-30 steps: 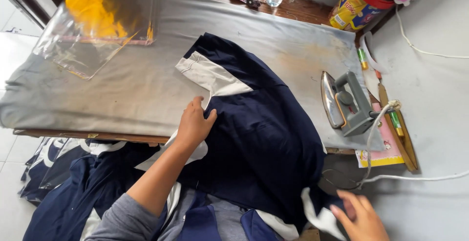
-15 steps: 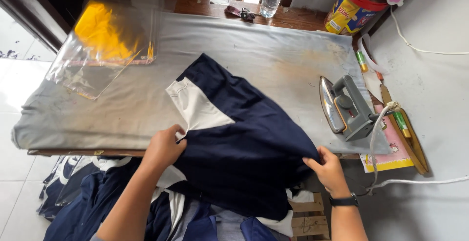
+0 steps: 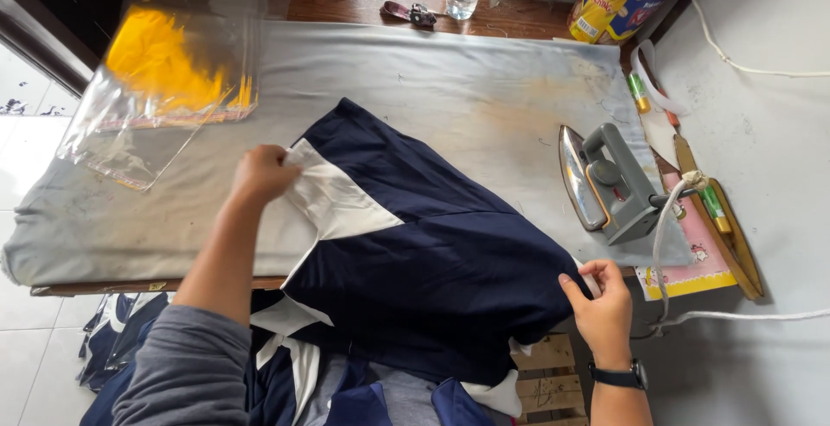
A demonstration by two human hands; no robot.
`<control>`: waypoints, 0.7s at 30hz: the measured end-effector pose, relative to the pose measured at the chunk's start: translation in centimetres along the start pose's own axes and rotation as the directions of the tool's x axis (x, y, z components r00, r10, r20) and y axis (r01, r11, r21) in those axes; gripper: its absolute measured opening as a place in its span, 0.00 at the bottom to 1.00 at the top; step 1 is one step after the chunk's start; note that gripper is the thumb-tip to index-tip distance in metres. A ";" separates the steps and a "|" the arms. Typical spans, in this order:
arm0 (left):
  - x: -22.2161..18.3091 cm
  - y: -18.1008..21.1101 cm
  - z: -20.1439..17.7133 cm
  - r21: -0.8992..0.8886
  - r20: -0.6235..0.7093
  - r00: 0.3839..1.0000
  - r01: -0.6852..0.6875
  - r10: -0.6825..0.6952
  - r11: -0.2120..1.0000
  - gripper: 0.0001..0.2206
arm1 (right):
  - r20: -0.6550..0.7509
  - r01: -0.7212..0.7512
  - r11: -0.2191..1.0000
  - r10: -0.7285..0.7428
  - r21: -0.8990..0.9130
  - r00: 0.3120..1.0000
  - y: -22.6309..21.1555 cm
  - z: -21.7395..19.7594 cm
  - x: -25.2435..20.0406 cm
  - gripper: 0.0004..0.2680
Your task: Ironing a navy and white shirt on an ironing board, including spreading, smoothing, and folding the garment.
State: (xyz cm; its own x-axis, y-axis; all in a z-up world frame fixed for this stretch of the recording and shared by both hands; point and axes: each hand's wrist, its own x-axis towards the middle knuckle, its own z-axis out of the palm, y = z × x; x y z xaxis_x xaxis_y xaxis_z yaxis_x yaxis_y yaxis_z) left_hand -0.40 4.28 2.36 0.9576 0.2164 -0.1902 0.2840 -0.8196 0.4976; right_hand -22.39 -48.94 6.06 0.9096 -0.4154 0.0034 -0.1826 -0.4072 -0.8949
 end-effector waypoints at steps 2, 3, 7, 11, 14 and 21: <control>-0.8 0.9 -2.5 0.042 0.022 0.999 0.026 -0.027 0.999 0.12 | -0.013 -0.041 0.978 0.039 -0.202 0.999 -0.6 -0.1 0.3 0.09; -1.1 1.0 -3.5 0.137 0.075 0.991 0.096 -0.107 0.986 0.13 | 0.051 -0.157 0.954 0.175 -0.257 0.983 -1.1 0.1 0.5 0.11; 0.2 0.7 -4.1 0.325 0.168 0.979 0.057 -0.117 0.944 0.16 | 0.251 -0.306 0.943 0.268 0.127 0.930 0.9 0.7 1.1 0.12; 1.6 5.3 -4.1 0.076 0.259 0.962 0.064 -0.082 0.995 0.21 | 0.317 -0.393 0.805 0.270 0.444 0.909 1.3 1.1 2.4 0.10; 4.1 7.2 -1.5 0.035 0.200 0.978 0.053 -0.059 0.998 0.27 | 0.360 -0.438 0.778 0.291 0.451 0.886 1.0 1.9 2.8 0.09; 11.0 7.4 5.8 -0.355 0.039 0.998 0.050 -0.039 0.934 0.27 | 0.215 -0.187 0.856 0.091 0.482 0.972 -1.3 3.1 4.0 0.07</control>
State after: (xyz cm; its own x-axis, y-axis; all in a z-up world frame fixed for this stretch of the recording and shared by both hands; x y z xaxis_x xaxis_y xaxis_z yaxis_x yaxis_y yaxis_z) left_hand 11.91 -2.46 -0.92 0.9433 0.2269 -0.2424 0.3303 -0.5661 0.7553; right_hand -17.35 -47.57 5.87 0.9481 -0.2661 -0.1740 -0.1463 0.1206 -0.9819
